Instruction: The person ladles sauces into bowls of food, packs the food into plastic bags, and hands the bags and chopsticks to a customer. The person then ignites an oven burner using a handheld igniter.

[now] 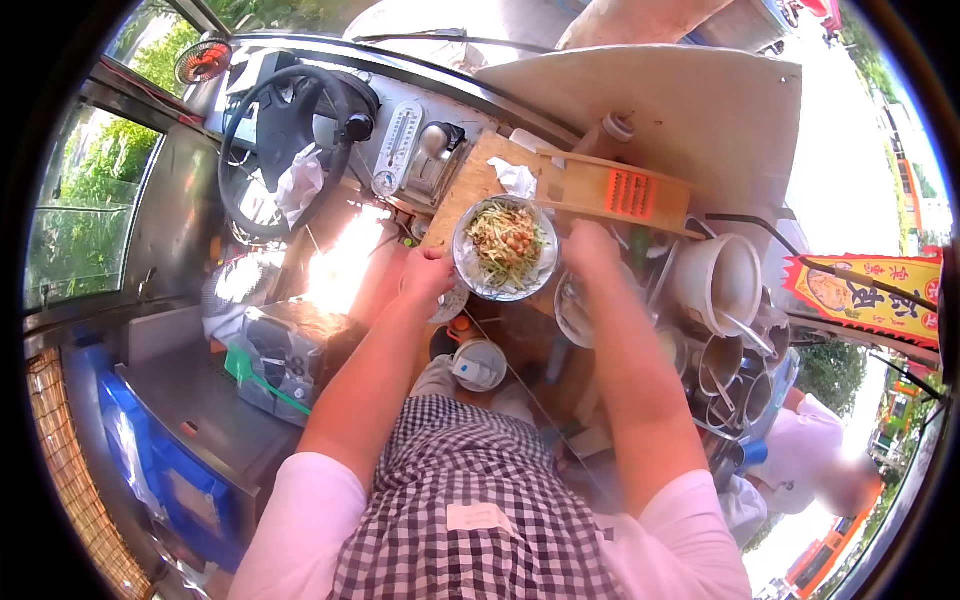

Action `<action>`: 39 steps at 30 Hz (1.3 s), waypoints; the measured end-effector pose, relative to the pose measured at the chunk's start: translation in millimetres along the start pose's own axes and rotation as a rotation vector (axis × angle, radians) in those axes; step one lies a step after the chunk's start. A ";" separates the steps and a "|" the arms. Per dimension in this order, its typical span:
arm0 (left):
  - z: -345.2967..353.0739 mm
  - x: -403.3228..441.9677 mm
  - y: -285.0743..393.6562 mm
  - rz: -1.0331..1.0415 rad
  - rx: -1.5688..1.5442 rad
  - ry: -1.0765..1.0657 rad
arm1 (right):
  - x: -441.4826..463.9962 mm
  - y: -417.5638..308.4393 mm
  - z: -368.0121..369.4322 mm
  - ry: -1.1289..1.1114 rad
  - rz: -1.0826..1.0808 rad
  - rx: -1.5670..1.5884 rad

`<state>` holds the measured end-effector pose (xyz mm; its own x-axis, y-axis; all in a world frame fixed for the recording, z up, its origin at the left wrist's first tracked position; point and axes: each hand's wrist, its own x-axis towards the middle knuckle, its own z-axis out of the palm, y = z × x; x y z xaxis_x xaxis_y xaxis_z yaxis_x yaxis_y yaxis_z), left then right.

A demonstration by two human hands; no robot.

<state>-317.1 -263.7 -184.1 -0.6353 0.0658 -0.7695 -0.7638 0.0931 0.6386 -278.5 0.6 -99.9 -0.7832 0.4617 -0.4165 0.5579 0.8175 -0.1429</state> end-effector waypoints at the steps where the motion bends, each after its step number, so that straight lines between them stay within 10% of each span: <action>1: 1.8 2.0 -1.3 0.022 -0.015 0.041 | 1.9 -3.0 -1.3 -0.052 0.014 -0.098; 6: 0.0 -5.2 1.6 0.084 0.082 0.106 | 17.2 -1.4 11.3 -0.144 0.042 -0.192; 16: -11.9 -46.4 44.2 0.260 -0.055 -0.223 | -10.9 6.3 -1.0 0.053 -0.095 0.718; 23: -9.0 -81.3 71.7 0.026 -0.496 -0.451 | -39.9 -11.2 -21.2 -0.087 -0.079 1.403; 33: 17.2 -167.8 129.1 0.179 -0.363 -0.550 | -114.3 -43.3 -66.0 0.020 -0.277 1.371; 39: 41.4 -171.9 112.6 0.102 -0.338 -0.616 | -158.1 -46.8 -63.9 0.361 -0.607 0.571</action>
<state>-289.2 -223.4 19.7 -0.6019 0.6172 -0.5067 -0.7607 -0.2500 0.5991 -198.4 -88.7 30.0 -0.9716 0.1662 0.1686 -0.0026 0.7048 -0.7094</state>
